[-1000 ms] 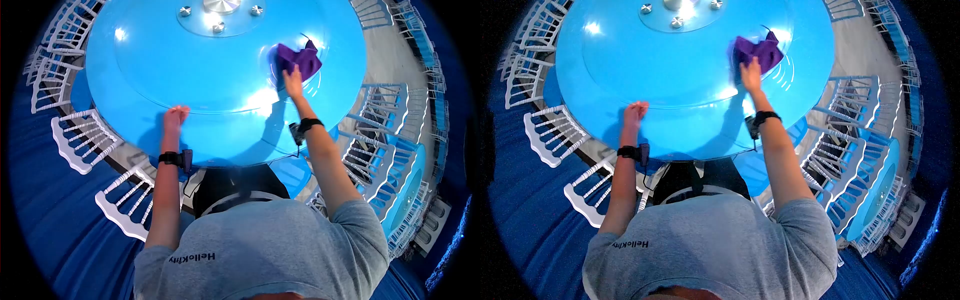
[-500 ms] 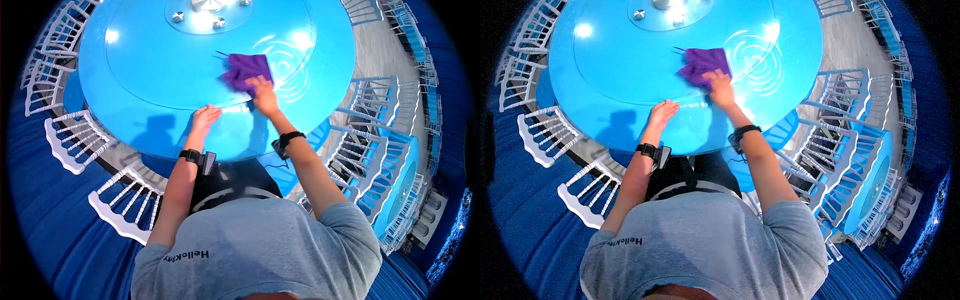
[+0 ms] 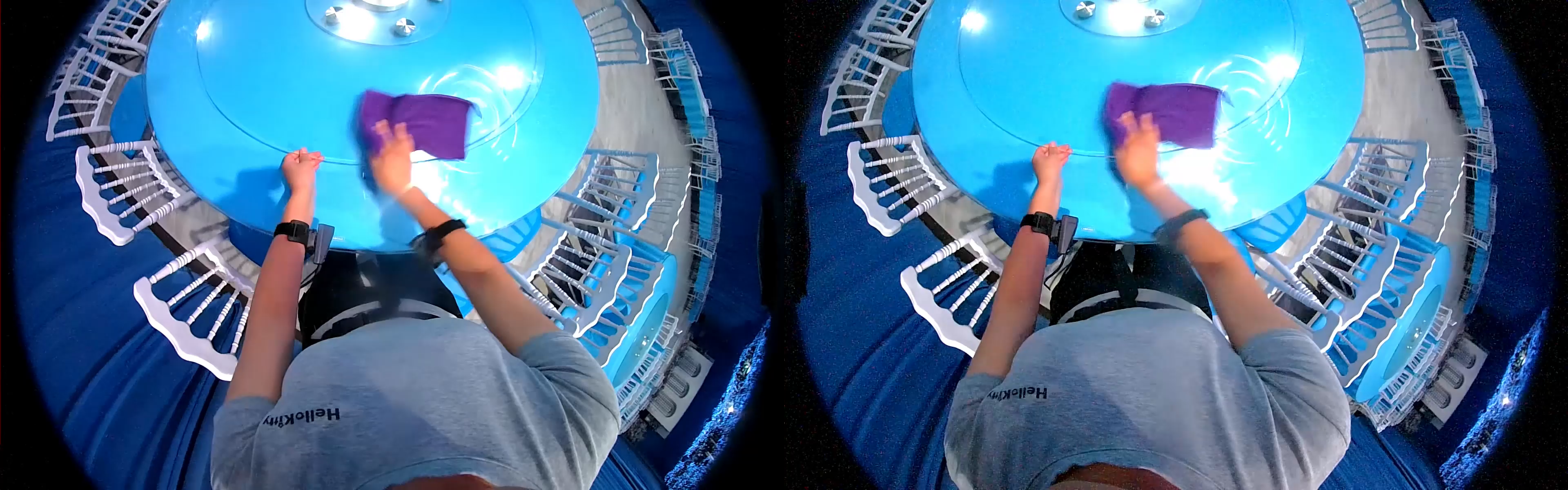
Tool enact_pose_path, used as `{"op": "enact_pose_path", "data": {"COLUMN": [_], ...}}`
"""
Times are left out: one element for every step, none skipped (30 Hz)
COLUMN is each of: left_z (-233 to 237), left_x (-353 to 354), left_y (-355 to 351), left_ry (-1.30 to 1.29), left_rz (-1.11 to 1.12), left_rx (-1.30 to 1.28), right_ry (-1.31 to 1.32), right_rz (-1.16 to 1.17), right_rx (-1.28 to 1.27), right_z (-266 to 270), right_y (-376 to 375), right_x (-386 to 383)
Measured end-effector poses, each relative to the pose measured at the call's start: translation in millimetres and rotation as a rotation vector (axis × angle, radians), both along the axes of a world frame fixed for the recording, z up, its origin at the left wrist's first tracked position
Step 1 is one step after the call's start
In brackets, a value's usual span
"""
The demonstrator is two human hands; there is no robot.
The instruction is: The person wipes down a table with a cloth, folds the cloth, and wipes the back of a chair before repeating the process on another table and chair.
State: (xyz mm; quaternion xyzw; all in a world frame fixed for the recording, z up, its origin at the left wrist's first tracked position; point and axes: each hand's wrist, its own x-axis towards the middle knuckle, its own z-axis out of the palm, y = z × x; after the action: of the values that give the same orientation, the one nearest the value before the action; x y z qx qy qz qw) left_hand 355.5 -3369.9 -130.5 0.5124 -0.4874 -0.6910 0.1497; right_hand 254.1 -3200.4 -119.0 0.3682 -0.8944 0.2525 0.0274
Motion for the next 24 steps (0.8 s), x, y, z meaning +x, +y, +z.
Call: {"op": "enact_pose_path", "data": {"left_z": [2.0,3.9,-4.2,-14.8,-25.5,7.9,15.3,20.0,22.5,20.8,16.9,15.3,20.8,29.5,33.3,23.3,5.6,-12.7,-20.7,-15.0,-4.2,2.5,2.4,1.8], "left_x": [0.9,2.3,5.5,8.5,11.8,9.5,13.2,18.3,23.7,26.9,28.6,29.3,29.2,30.0,30.8,29.3,24.6,19.4,16.1,13.4,9.9,8.2,8.6,8.0], "left_y": [1.2,2.0,0.3,-4.0,-6.9,-0.2,-3.9,-7.9,-14.6,-27.5,-42.7,-50.4,-54.6,-61.4,-66.7,-66.0,-59.7,-53.3,-51.4,-45.1,-31.8,-22.5,-18.6,-16.0], "left_ry": [-0.01,-0.02,-0.019,0.015,0.048,0.051,0.045,0.056,0.066,0.077,0.062,0.044,0.053,0.109,0.162,0.163,0.131,0.099,0.064,0.062,0.005,-0.053,-0.059,-0.084], "left_rz": [-0.049,-0.097,-0.09,-0.133,-0.172,-0.127,-0.179,-0.152,-0.131,-0.112,-0.009,0.094,0.112,0.075,0.033,0.039,0.004,-0.033,-0.074,-0.081,-0.113,-0.145,-0.153,-0.233], "left_rx": [-0.005,-0.011,-0.012,0.006,0.025,0.16,0.224,0.234,0.24,0.243,0.207,0.173,0.177,0.127,0.076,0.08,0.069,0.056,0.039,0.038,0.03,0.025,0.027,0.058], "right_ry": [-0.074,-0.106,-0.119,-0.113,-0.108,-0.141,-0.171,-0.13,-0.088,-0.108,-0.126,-0.086,-0.043,-0.049,-0.057,-0.175,-0.172,-0.199,-0.227,-0.23,-0.234,-0.076,-0.246,-0.104], "right_rz": [0.132,0.231,0.322,0.378,0.437,0.439,0.449,0.391,0.328,0.242,0.155,0.073,-0.009,-0.062,-0.12,-0.224,-0.222,-0.307,-0.395,-0.348,-0.301,-0.271,-0.304,-0.071], "right_rx": [0.136,0.144,0.041,0.055,0.072,0.045,0.024,0.05,0.071,0.082,0.094,0.159,0.218,0.218,0.216,0.177,0.183,0.128,0.066,0.004,-0.059,0.039,-0.176,-0.116], "right_z": [14.3,14.0,33.0,34.9,37.0,33.7,28.6,24.2,21.6,24.8,28.9,28.6,24.3,13.6,5.4,8.5,7.9,4.7,-1.6,-11.9,-25.6,-86.2,-10.8,-17.9], "right_y": [-12.8,-21.1,-21.3,-17.8,-8.2,6.7,26.6,49.5,71.9,93.2,113.0,131.2,145.3,155.6,157.4,148.7,138.2,121.4,102.0,82.1,58.2,40.7,-3.6,-16.9], "right_x": [22.6,39.5,49.4,42.6,30.7,12.3,-12.0,-34.0,-55.0,-75.1,-93.1,-108.4,-123.4,-140.1,-152.0,-154.8,-153.2,-145.6,-133.2,-115.1,-92.9,-73.3,-13.0,12.6]}}
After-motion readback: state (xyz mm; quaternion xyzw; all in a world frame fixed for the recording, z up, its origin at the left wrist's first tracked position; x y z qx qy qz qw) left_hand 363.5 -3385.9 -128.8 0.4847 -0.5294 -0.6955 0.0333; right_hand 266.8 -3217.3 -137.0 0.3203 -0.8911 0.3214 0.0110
